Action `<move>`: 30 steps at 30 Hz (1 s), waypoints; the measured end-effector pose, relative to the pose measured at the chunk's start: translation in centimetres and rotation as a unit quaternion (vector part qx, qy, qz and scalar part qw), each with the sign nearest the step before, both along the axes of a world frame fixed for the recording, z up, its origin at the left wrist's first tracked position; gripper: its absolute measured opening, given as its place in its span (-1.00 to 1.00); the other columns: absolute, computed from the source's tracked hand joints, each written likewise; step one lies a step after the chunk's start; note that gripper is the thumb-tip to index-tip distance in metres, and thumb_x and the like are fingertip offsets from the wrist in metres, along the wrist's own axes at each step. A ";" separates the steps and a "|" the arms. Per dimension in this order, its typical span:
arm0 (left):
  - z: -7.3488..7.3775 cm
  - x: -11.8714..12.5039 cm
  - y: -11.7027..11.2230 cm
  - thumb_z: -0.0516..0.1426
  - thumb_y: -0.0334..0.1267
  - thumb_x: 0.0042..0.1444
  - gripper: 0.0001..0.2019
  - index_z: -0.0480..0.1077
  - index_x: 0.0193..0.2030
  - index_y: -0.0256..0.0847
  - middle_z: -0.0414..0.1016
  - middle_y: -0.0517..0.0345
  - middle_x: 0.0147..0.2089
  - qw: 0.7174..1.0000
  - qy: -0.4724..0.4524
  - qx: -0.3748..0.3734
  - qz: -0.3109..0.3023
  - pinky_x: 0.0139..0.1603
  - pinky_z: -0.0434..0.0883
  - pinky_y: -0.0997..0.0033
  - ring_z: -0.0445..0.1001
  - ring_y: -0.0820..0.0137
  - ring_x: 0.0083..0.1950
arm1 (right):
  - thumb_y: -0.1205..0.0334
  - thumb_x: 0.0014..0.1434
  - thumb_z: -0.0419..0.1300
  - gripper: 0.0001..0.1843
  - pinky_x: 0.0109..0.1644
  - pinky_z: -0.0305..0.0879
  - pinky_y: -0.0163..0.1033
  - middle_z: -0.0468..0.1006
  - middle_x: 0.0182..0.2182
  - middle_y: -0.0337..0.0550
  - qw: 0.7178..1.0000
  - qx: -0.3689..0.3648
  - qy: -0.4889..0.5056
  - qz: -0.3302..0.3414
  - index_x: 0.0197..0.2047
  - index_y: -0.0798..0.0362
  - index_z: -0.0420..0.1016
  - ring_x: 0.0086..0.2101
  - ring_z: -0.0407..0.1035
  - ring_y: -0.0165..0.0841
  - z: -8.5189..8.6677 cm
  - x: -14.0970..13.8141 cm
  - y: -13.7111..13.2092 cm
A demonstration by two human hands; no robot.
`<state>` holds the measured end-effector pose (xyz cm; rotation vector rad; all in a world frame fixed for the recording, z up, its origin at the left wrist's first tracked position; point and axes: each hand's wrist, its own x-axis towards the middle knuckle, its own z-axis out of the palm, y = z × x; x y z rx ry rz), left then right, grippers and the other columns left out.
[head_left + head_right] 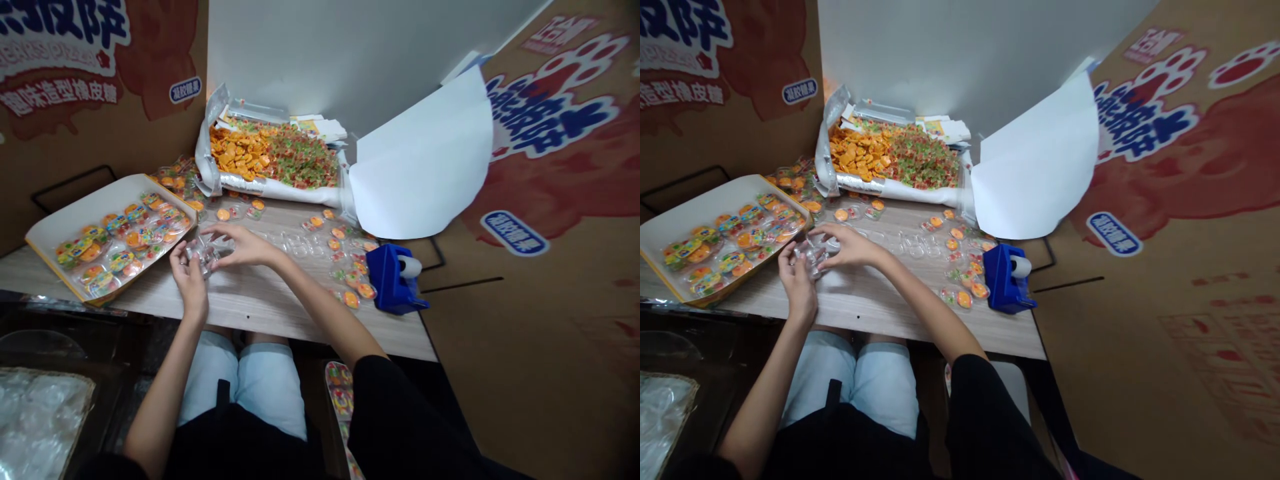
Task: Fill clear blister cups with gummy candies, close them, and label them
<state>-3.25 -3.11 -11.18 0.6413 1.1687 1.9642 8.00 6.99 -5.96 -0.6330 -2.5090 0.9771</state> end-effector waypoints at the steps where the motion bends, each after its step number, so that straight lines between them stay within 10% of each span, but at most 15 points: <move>1: 0.0 0.0 0.0 0.18 -0.10 0.12 -0.61 0.22 0.06 -0.07 0.30 -0.06 0.24 1.000 0.002 -0.001 0.008 -0.23 0.55 0.43 0.59 0.33 -0.11 | 0.13 -0.10 0.46 -0.21 0.16 0.29 -0.04 0.44 0.14 0.05 0.999 0.017 -0.024 -0.033 0.20 0.07 0.35 0.06 0.38 -0.17 0.0 -0.4 0.3; 11: 0.1 -0.4 -0.1 0.20 -0.09 0.11 -0.61 0.22 0.03 -0.06 0.27 -0.05 0.27 0.997 0.002 -0.006 0.076 -0.24 0.56 0.47 0.47 0.26 0.12 | -0.18 -0.01 0.36 -0.08 0.26 -0.03 0.25 0.44 0.12 0.31 0.957 0.188 -0.146 -0.166 0.25 0.20 0.23 0.20 0.22 0.10 -0.4 -3.6 1.9; 19: -0.2 -0.1 -0.2 0.15 0.01 0.16 -0.66 0.31 -0.03 -0.12 0.38 -0.01 0.11 0.998 -0.011 0.015 0.065 -0.22 0.53 0.47 0.48 0.31 0.04 | 0.00 -0.05 0.43 -0.05 0.30 0.15 -0.02 0.34 0.24 0.11 0.993 0.097 0.038 0.053 0.34 0.05 0.18 0.24 0.22 -0.15 -0.9 -1.2 -2.0; 30: -0.5 -0.3 -1.5 0.26 -0.03 0.07 -0.63 0.37 -0.06 -0.16 0.40 0.05 -0.01 0.998 0.026 0.042 0.025 -0.23 0.55 0.48 0.48 0.36 -0.04 | 0.19 0.02 0.39 -0.19 0.29 0.19 0.03 0.35 0.20 0.11 0.993 0.075 0.057 0.066 0.31 0.06 0.24 0.21 0.23 -0.17 -0.6 -0.8 -3.7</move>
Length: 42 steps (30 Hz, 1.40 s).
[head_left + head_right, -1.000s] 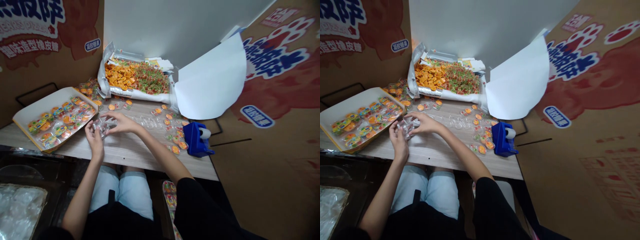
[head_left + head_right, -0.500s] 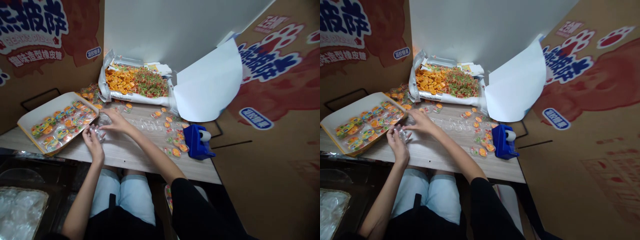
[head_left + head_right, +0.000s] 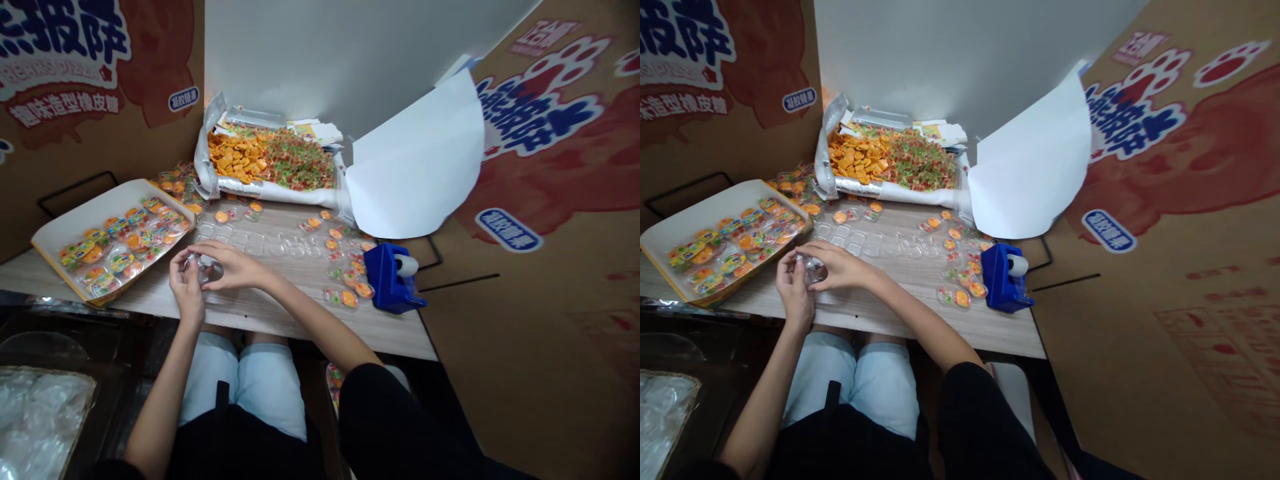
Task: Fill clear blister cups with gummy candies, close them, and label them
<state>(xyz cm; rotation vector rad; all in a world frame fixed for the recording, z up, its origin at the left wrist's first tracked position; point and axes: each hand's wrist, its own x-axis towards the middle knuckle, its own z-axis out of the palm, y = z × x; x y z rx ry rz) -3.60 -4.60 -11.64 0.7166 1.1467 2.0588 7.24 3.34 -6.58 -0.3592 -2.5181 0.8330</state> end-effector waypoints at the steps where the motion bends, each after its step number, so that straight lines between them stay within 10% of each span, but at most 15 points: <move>1: -0.1 -0.1 -0.1 0.25 -0.02 0.08 -0.63 0.37 -0.06 -0.16 0.39 0.05 0.00 1.000 -0.002 -0.002 -0.007 -0.23 0.55 0.46 0.48 0.36 -0.06 | 0.17 0.02 0.39 -0.20 0.29 0.19 0.03 0.36 0.20 0.08 1.000 -0.008 0.003 0.002 0.30 0.02 0.24 0.22 0.23 -0.18 -0.1 0.1 0.0; 42: -0.8 -3.2 -1.3 0.28 -0.03 -0.01 -0.59 0.35 -0.07 -0.15 0.44 0.02 -0.02 0.994 0.050 -0.038 -0.088 -0.16 0.59 0.29 0.52 0.26 -0.03 | 0.13 -0.04 0.45 -0.27 0.22 0.28 -0.05 0.43 0.09 0.01 0.993 -0.079 0.084 0.018 0.21 -0.01 0.40 0.10 0.35 -0.25 -1.4 0.0 -0.5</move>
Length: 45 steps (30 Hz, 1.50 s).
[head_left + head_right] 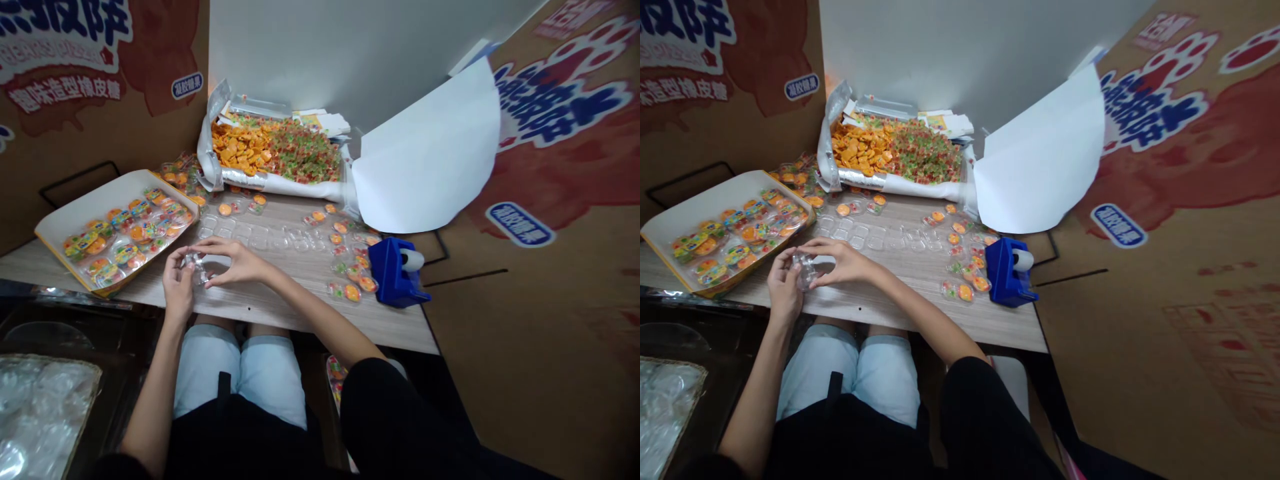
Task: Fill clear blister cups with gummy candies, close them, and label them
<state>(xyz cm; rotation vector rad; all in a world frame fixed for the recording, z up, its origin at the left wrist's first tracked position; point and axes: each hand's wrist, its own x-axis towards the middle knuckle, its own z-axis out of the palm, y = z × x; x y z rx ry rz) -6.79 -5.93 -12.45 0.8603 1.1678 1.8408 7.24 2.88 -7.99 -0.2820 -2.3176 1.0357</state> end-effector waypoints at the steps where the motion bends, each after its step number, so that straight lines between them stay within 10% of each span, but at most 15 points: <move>1: 0.1 0.1 0.0 0.28 -0.04 0.00 -0.58 0.33 -0.06 -0.15 0.44 0.01 0.00 1.000 0.000 0.004 0.010 -0.12 0.58 0.27 0.52 0.25 0.00 | 0.12 -0.05 0.45 -0.26 0.21 0.28 -0.05 0.44 0.08 0.02 1.000 0.000 0.003 -0.007 0.21 0.01 0.41 0.09 0.36 -0.25 0.0 0.0 0.1; 8: 0.7 1.0 0.1 0.23 -0.08 0.08 -0.64 0.26 -0.07 -0.16 0.44 -0.01 0.02 0.984 0.074 0.037 0.156 0.18 0.40 0.21 0.48 0.30 0.08 | 0.11 -0.08 0.47 -0.32 0.18 0.31 -0.03 0.46 -0.02 -0.06 0.997 -0.002 -0.014 -0.071 0.13 0.02 0.47 0.00 0.39 -0.26 0.1 -1.4 0.8; 28: 1.4 -0.3 -0.3 0.40 -0.15 -0.21 -0.51 0.33 -0.16 -0.18 0.46 0.10 -0.10 0.999 -0.046 -0.007 -0.029 -0.20 0.61 0.29 0.57 0.27 -0.11 | 0.06 -0.05 0.45 -0.32 0.12 0.36 -0.03 0.36 -0.05 -0.07 0.998 0.057 -0.014 -0.024 0.15 0.00 0.43 -0.01 0.32 -0.25 1.3 -0.5 -0.8; 45: 1.4 0.0 -0.4 0.40 -0.11 -0.23 -0.52 0.38 -0.17 -0.20 0.54 0.04 -0.13 0.998 -0.046 -0.026 -0.026 -0.22 0.61 0.26 0.60 0.19 -0.11 | 0.14 0.14 0.30 -0.39 0.22 0.28 -0.03 0.37 0.09 0.07 0.995 0.087 -0.022 -0.033 0.22 0.08 0.30 0.12 0.30 -0.21 0.5 0.5 -1.1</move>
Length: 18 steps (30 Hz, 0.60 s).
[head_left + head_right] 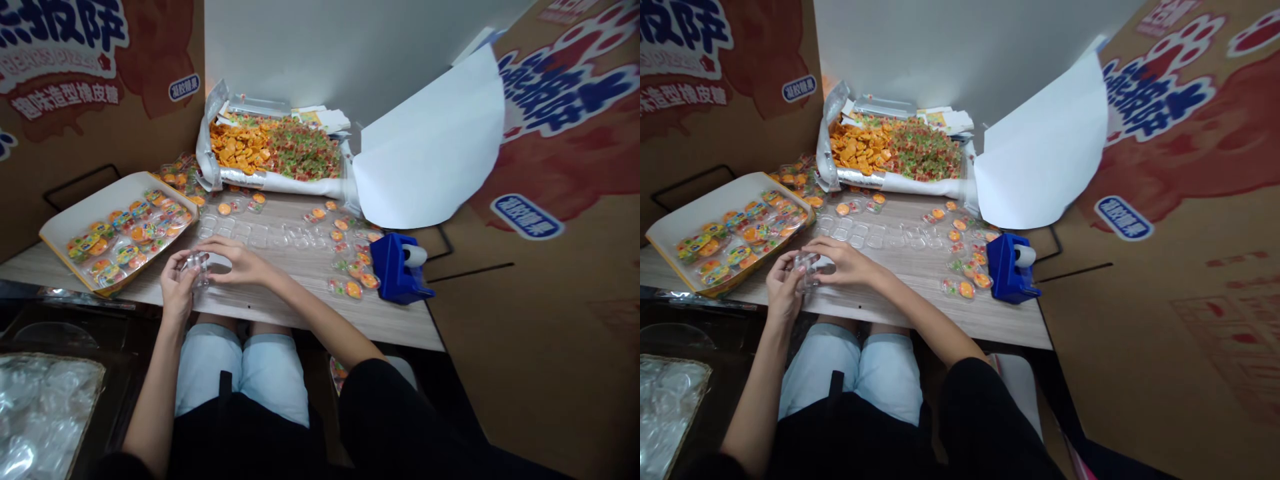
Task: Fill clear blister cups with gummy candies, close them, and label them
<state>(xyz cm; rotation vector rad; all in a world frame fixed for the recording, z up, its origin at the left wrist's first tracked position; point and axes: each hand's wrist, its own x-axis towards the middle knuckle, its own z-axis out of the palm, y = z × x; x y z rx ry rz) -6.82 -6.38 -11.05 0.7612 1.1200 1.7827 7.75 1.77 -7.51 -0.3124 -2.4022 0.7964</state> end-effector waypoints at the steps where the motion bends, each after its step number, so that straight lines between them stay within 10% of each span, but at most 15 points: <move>1: 0.0 0.1 0.0 0.40 -0.11 -0.23 -0.52 0.38 -0.17 -0.20 0.54 0.04 -0.13 1.000 0.001 0.000 0.003 -0.24 0.61 0.28 0.59 0.20 -0.11 | 0.13 0.13 0.30 -0.38 0.21 0.29 -0.03 0.37 0.09 0.08 1.000 0.001 -0.001 0.004 0.23 0.09 0.30 0.11 0.31 -0.21 0.0 0.0 0.0; 18: 0.6 0.0 0.1 0.42 -0.17 -0.29 -0.50 0.40 -0.17 -0.21 0.54 0.08 -0.14 0.999 -0.035 -0.018 0.004 -0.22 0.60 0.30 0.60 0.21 -0.12 | 0.15 0.00 0.40 -0.24 0.22 0.27 -0.05 0.37 0.12 0.03 0.999 -0.032 -0.011 0.018 0.26 0.03 0.31 0.13 0.31 -0.21 0.2 0.0 0.4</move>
